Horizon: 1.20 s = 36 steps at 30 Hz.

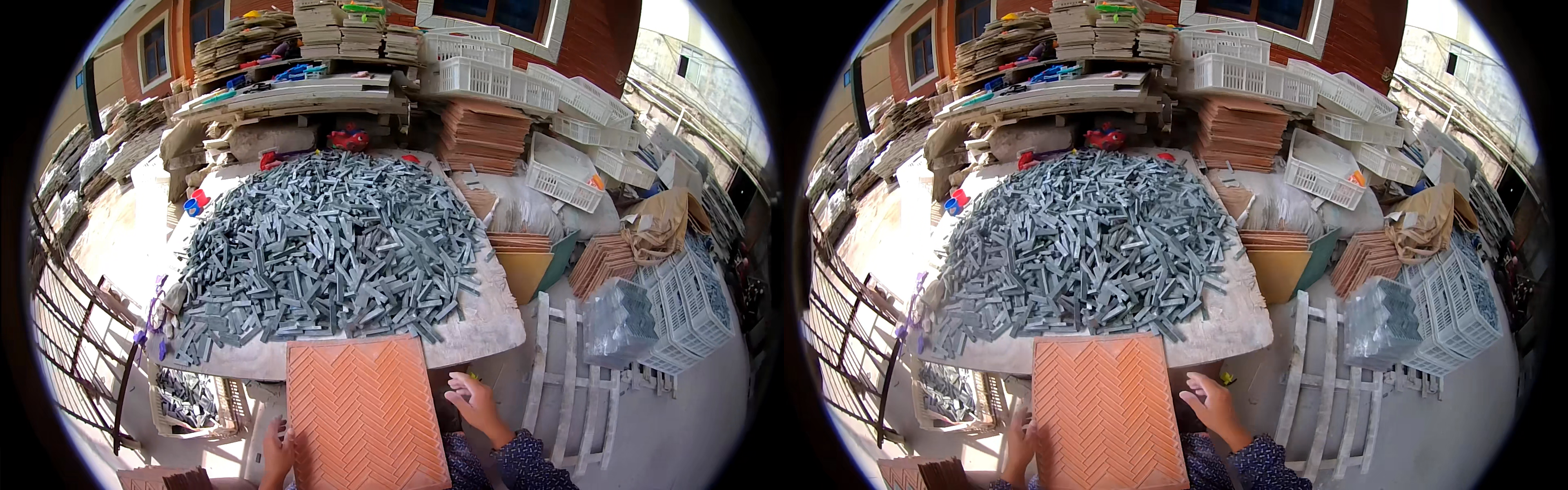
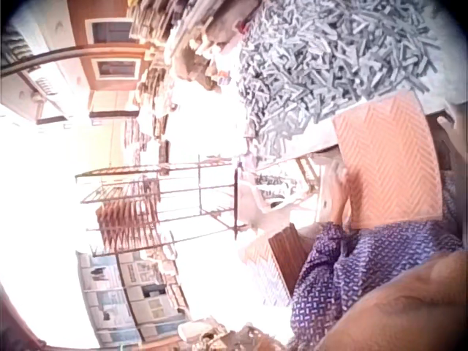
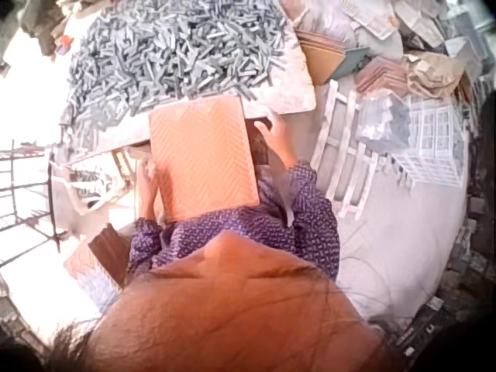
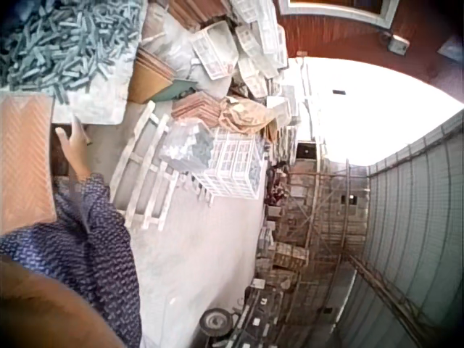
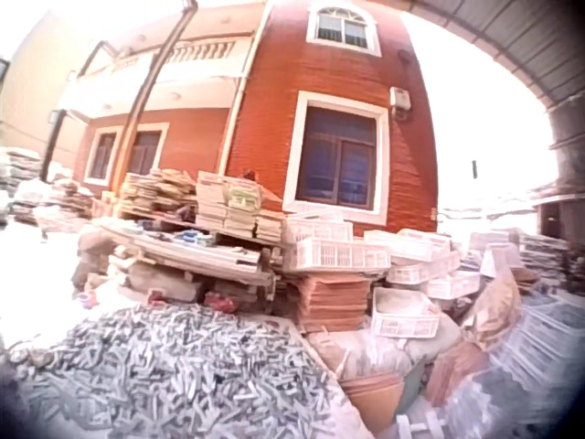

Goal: The person arranges small gray rectangular tiles by hand onto a square orange board in a herringbone pattern. They periodically flip the board to check alignment and continue placing tiles until the surface is covered.

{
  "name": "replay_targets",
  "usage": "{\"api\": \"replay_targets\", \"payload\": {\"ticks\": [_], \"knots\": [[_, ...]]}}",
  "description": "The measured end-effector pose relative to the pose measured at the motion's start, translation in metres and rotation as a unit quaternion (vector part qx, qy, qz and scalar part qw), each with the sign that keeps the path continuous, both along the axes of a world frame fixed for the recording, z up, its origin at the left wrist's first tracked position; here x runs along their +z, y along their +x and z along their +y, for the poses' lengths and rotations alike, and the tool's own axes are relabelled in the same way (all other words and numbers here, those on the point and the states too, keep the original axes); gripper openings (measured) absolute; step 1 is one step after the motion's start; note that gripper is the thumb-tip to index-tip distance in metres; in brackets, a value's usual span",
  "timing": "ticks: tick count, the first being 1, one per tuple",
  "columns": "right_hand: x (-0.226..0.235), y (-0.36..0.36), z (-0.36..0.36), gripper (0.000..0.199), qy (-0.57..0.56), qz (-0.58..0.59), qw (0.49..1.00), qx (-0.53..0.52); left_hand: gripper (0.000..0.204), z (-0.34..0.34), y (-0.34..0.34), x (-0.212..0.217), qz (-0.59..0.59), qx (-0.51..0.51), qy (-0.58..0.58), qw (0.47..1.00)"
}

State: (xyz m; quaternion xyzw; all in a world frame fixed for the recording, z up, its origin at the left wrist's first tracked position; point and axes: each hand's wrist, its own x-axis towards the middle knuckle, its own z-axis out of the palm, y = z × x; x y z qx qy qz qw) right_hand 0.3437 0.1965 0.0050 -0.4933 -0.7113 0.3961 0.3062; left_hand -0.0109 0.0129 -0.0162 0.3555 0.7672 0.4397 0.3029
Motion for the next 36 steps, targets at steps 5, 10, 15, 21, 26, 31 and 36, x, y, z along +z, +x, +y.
{"api": "replay_targets", "payload": {"ticks": [5,10,15,21,26,31,36], "knots": [[-0.044,-0.043,0.166,0.082,0.236,-0.169,0.946,-0.142,0.053,0.169,-0.038,0.016,0.286,-0.152,0.169,0.931],[-0.059,-0.083,0.205,0.075,0.207,-0.13,0.948,-0.203,0.059,0.296,-0.066,0.004,0.376,-0.117,0.205,0.896],[-0.056,-0.084,0.211,0.06,0.221,-0.051,0.944,-0.239,0.059,0.329,-0.036,-0.002,0.364,-0.04,0.189,0.911],[-0.014,-0.147,0.189,0.048,0.283,-0.022,0.948,-0.144,0.044,0.315,-0.034,0.014,0.294,-0.136,0.182,0.928],[0.014,-0.191,0.157,0.059,0.329,0.034,0.944,0.009,0.045,0.298,-0.023,0.029,0.171,-0.306,0.227,0.909],[0.005,-0.156,0.219,0.056,0.396,-0.132,0.902,-0.109,0.047,0.329,-0.035,0.019,0.339,-0.157,0.175,0.911],[-0.03,-0.146,0.251,0.058,0.223,-0.152,0.955,-0.125,0.046,0.337,-0.029,0.012,0.402,-0.186,0.13,0.887]]}}
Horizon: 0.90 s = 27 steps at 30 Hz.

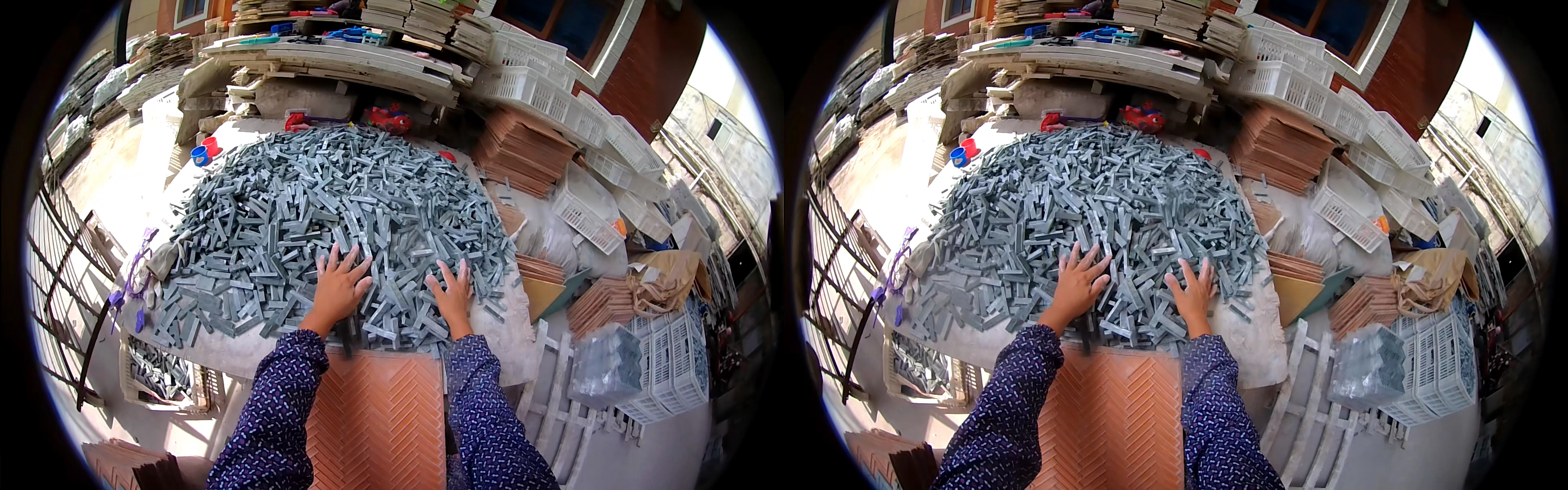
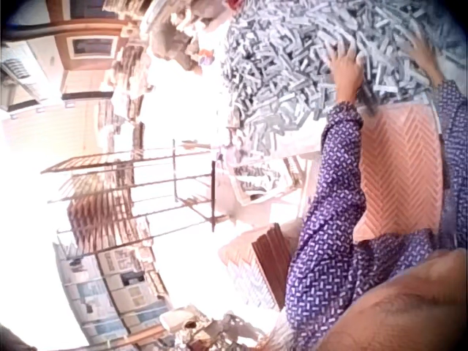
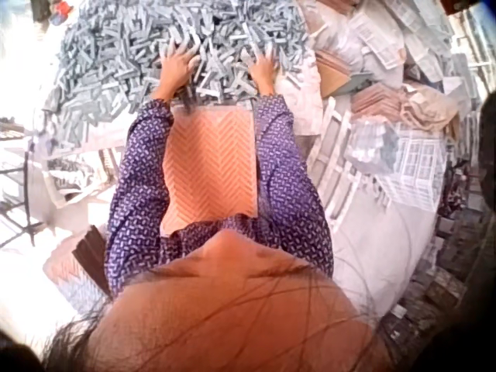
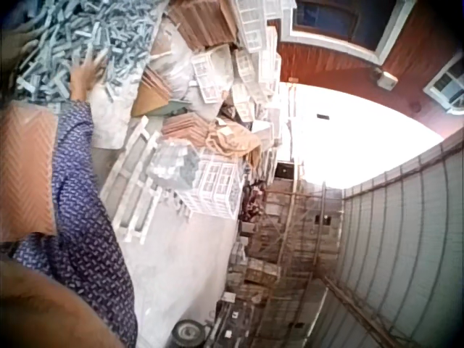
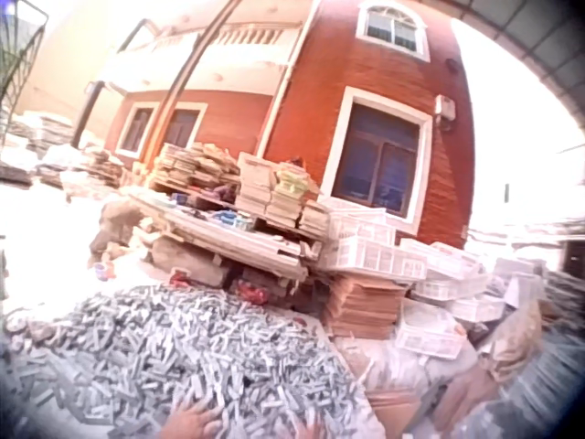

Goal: The person arranges small gray rectangular tiles by hand onto a square orange board in a herringbone pattern. They periodically flip the board to check alignment and continue placing tiles until the surface is covered.

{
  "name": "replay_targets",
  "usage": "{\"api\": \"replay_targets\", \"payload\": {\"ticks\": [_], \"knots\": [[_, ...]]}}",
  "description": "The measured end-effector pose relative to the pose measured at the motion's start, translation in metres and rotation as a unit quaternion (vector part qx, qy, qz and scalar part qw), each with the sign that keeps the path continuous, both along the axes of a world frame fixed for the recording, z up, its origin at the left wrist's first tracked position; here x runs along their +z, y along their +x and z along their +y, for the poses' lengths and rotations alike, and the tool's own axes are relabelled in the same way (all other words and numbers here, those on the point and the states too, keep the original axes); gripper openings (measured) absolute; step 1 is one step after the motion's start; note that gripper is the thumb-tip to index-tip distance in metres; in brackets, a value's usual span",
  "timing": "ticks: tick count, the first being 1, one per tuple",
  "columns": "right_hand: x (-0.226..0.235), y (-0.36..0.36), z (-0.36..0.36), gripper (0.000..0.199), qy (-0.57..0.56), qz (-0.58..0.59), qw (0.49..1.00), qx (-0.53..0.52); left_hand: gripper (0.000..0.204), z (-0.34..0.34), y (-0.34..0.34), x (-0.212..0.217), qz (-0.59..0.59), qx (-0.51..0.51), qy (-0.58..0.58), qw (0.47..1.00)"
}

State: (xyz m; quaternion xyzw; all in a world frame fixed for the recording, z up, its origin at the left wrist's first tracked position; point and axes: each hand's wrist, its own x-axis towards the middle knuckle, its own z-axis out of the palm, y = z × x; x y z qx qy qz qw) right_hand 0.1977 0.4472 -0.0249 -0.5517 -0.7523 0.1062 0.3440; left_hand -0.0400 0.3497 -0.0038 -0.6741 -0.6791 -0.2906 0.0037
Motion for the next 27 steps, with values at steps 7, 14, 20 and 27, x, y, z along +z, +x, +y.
{"api": "replay_targets", "payload": {"ticks": [7,14,20,27], "knots": [[0.005,-0.013,-0.032,0.055,-0.002,-0.011,0.99,0.139,0.037,-0.019,0.01,0.002,-0.067,-0.093,0.014,0.993],[0.014,-0.019,-0.085,0.049,0.03,0.055,0.976,0.207,0.027,-0.054,0.025,0.006,-0.191,-0.194,0.039,0.961],[0.045,-0.017,-0.161,0.055,0.011,0.02,0.933,0.359,0.021,-0.124,0.025,0.021,-0.26,-0.324,0.012,0.91],[0.038,-0.022,-0.04,0.067,0.085,-0.028,0.988,0.127,0.044,-0.067,-0.024,-0.007,-0.075,0.069,0.09,0.991]]}}
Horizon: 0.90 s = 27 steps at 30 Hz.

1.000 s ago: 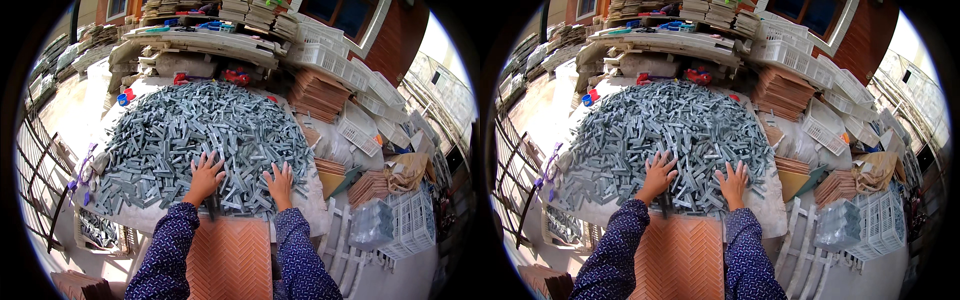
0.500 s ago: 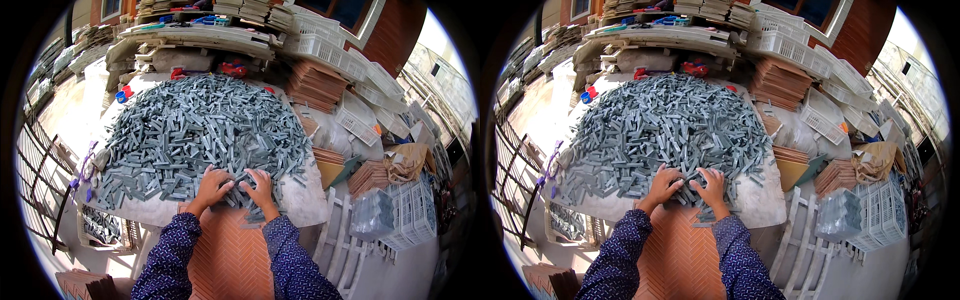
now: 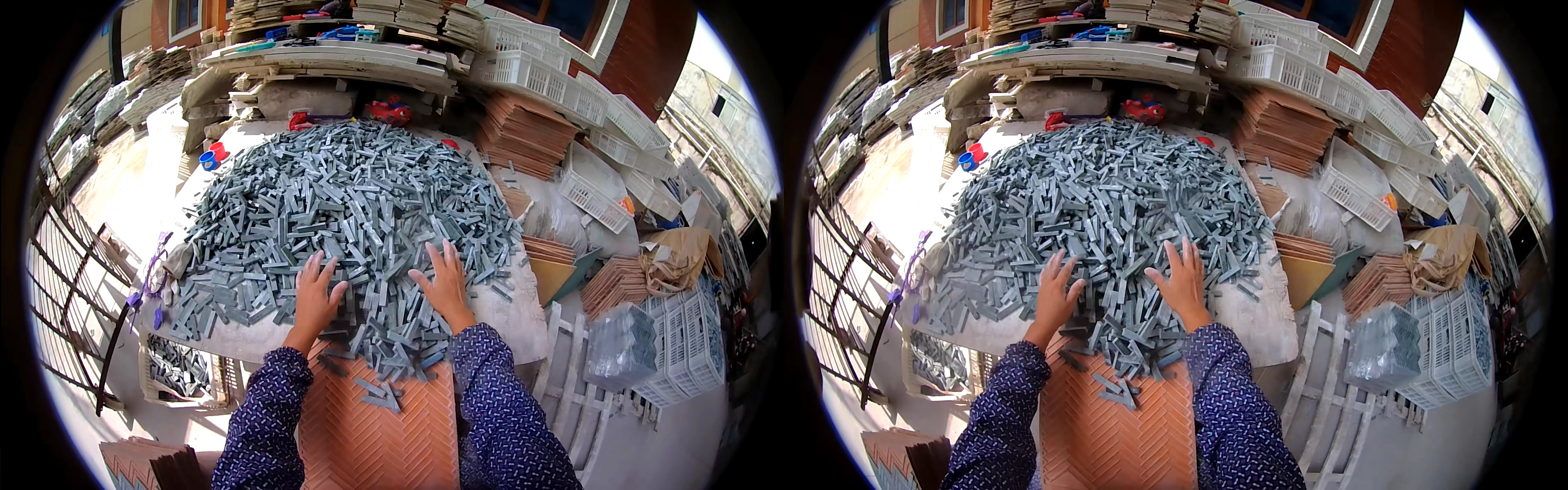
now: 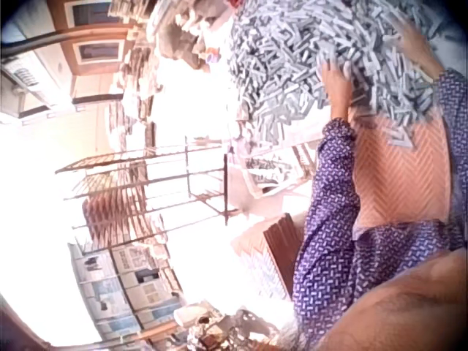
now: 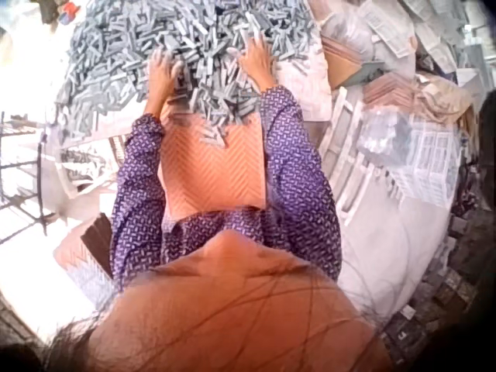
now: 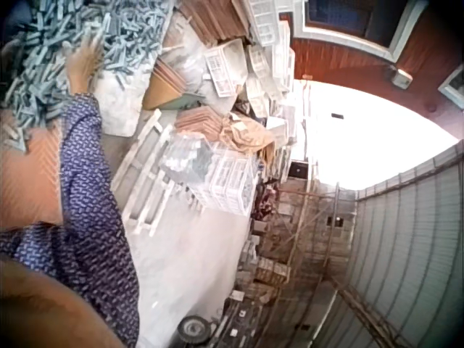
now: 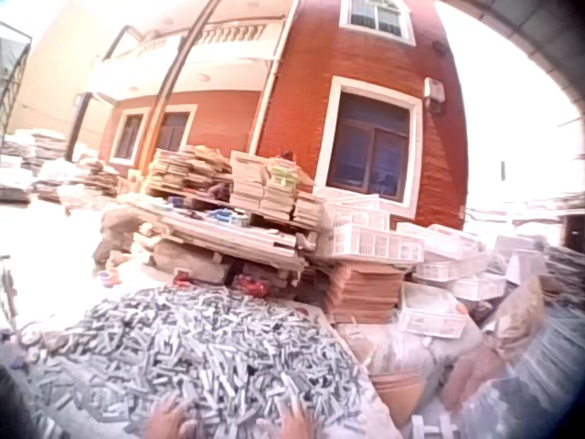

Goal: The person arranges small gray rectangular tiles by hand onto a square orange board in a herringbone pattern. They periodically flip the board to check alignment and continue placing tiles until the surface is covered.

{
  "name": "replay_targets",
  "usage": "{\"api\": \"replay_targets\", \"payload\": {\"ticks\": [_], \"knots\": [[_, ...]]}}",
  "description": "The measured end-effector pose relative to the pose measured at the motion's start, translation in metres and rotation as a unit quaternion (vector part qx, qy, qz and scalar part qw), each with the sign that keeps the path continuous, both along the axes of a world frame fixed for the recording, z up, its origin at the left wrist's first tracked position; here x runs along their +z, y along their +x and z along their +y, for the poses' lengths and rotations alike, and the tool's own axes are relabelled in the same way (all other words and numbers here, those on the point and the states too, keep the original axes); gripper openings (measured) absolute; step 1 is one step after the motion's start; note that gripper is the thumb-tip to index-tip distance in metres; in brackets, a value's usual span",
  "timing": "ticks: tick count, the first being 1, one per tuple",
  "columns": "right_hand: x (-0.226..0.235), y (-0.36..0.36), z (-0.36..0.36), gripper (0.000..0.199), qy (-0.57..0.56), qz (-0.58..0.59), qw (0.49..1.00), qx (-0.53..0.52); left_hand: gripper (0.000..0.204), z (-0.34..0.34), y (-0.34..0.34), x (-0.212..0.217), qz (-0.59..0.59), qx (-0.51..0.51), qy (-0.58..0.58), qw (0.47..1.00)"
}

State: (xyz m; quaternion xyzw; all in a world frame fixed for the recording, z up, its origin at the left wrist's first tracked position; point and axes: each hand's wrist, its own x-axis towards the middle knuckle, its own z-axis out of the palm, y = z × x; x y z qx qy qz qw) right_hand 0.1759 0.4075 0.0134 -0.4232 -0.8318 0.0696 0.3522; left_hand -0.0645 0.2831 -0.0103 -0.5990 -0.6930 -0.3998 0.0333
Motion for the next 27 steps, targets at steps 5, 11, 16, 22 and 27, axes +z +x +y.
{"api": "replay_targets", "payload": {"ticks": [5,11,16,22,27], "knots": [[-0.04,-0.011,0.011,0.065,-0.067,-0.005,0.998,0.013,0.046,0.012,0.019,-0.011,0.04,-0.045,-0.133,0.989],[-0.029,-0.016,-0.046,0.036,-0.066,0.043,0.985,0.155,0.036,-0.02,0.049,0.005,-0.139,-0.205,-0.113,0.962],[-0.021,-0.002,-0.096,0.029,-0.164,0.092,0.961,0.201,0.033,-0.06,0.076,-0.009,-0.207,-0.261,-0.071,0.94],[-0.003,0.005,-0.181,0.033,-0.213,0.067,0.922,0.316,0.033,-0.147,0.077,-0.005,-0.22,-0.322,-0.138,0.91],[0.007,0.011,-0.188,0.043,-0.212,0.09,0.929,0.288,0.025,-0.179,0.079,0.026,-0.12,-0.239,-0.176,0.947]]}}
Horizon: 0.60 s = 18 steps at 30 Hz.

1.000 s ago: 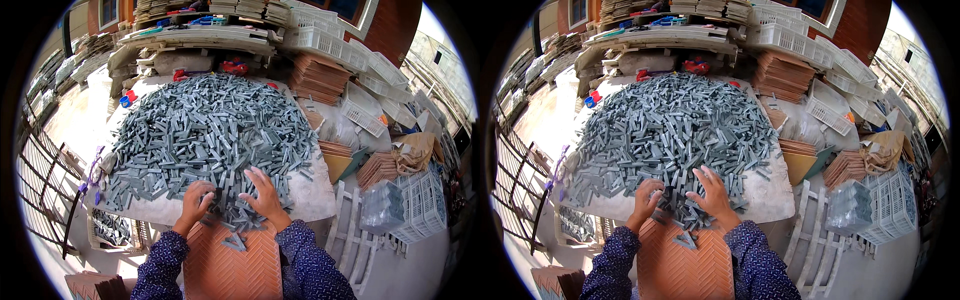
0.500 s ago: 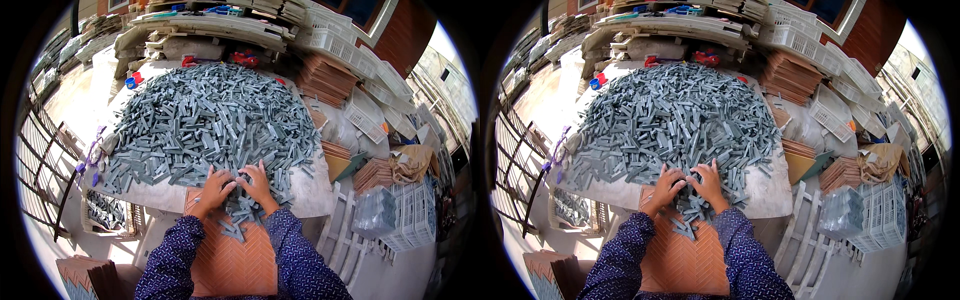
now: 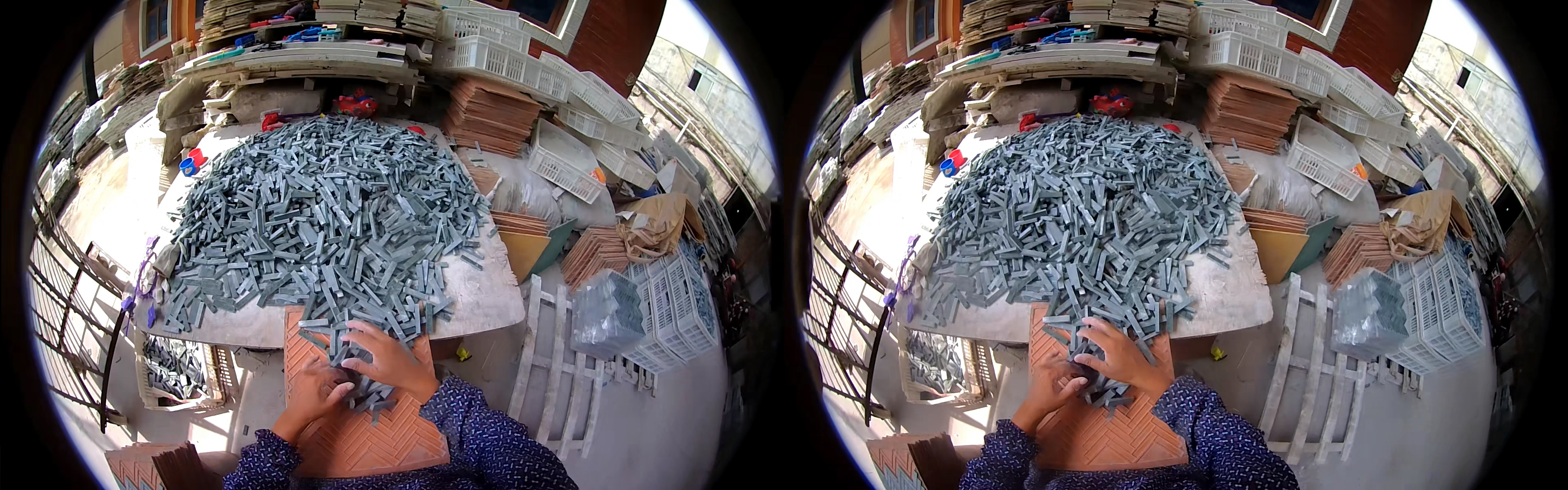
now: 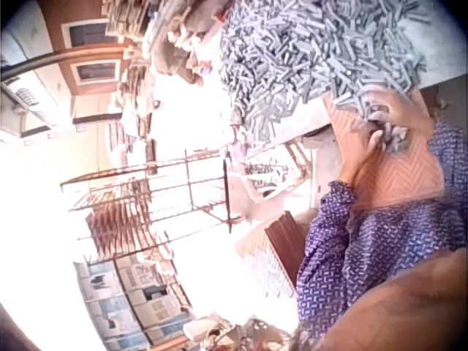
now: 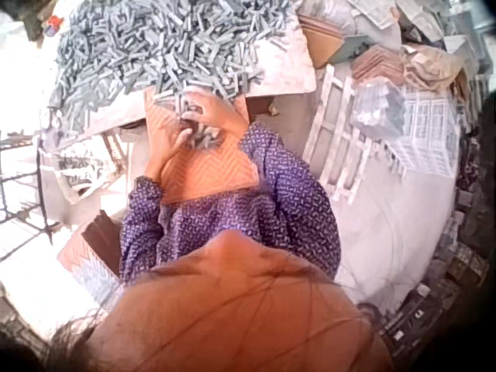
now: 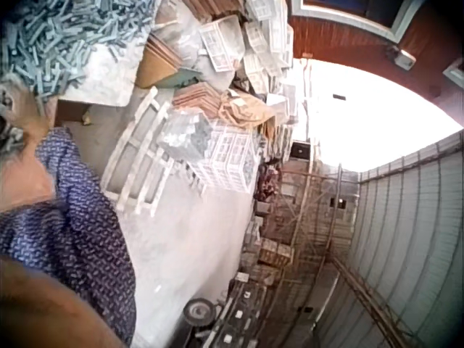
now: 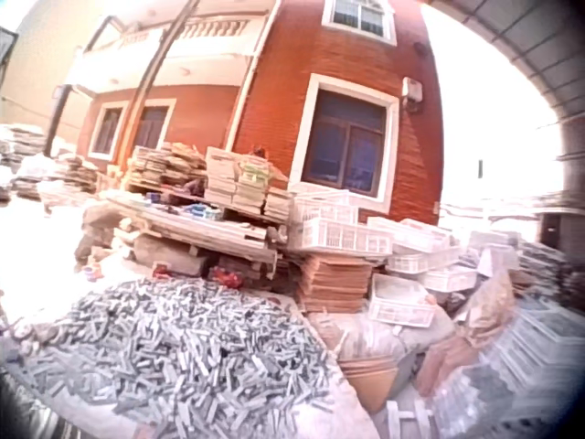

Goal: The person arranges small gray rectangular tiles by hand onto a square orange board in a herringbone pattern. They periodically flip the board to check alignment and continue placing tiles until the surface is covered.

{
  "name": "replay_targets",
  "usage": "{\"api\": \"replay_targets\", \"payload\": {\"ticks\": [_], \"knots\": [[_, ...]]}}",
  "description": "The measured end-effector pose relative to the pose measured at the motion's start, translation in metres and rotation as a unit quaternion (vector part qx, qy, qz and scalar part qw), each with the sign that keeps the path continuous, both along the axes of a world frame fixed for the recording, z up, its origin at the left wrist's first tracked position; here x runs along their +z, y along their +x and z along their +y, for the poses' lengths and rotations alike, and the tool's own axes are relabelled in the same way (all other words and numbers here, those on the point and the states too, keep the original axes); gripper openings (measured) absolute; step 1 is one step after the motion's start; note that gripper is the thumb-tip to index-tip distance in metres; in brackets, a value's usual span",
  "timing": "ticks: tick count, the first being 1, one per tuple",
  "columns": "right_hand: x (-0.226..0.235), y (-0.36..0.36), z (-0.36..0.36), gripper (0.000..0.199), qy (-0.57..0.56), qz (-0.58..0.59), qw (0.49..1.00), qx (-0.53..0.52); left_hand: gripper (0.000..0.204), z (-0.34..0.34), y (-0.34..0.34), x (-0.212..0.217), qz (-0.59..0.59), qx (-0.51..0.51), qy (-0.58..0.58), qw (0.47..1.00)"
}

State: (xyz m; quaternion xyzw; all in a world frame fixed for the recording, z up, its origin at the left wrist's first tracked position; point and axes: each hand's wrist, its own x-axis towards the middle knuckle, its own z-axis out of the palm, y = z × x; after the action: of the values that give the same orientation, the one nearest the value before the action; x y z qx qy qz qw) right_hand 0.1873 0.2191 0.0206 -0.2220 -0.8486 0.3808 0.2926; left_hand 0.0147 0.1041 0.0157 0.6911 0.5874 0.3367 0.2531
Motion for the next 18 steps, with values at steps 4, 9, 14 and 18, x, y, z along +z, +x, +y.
{"api": "replay_targets", "payload": {"ticks": [4,9,14,18], "knots": [[-0.021,-0.043,0.088,0.055,0.162,-0.028,0.97,-0.181,0.032,0.059,-0.038,-0.014,0.027,0.163,0.115,0.979],[-0.048,-0.075,0.125,0.073,0.125,-0.115,0.959,-0.225,0.048,0.145,-0.062,-0.044,0.117,0.247,-0.026,0.961],[-0.029,-0.063,0.07,0.043,0.12,-0.133,0.977,-0.116,0.033,0.11,-0.068,-0.031,0.021,0.157,0.05,0.986],[-0.024,-0.02,0.023,0.038,0.073,-0.118,0.987,-0.077,0.033,0.078,-0.024,-0.022,0.003,0.022,0.009,1.0]]}}
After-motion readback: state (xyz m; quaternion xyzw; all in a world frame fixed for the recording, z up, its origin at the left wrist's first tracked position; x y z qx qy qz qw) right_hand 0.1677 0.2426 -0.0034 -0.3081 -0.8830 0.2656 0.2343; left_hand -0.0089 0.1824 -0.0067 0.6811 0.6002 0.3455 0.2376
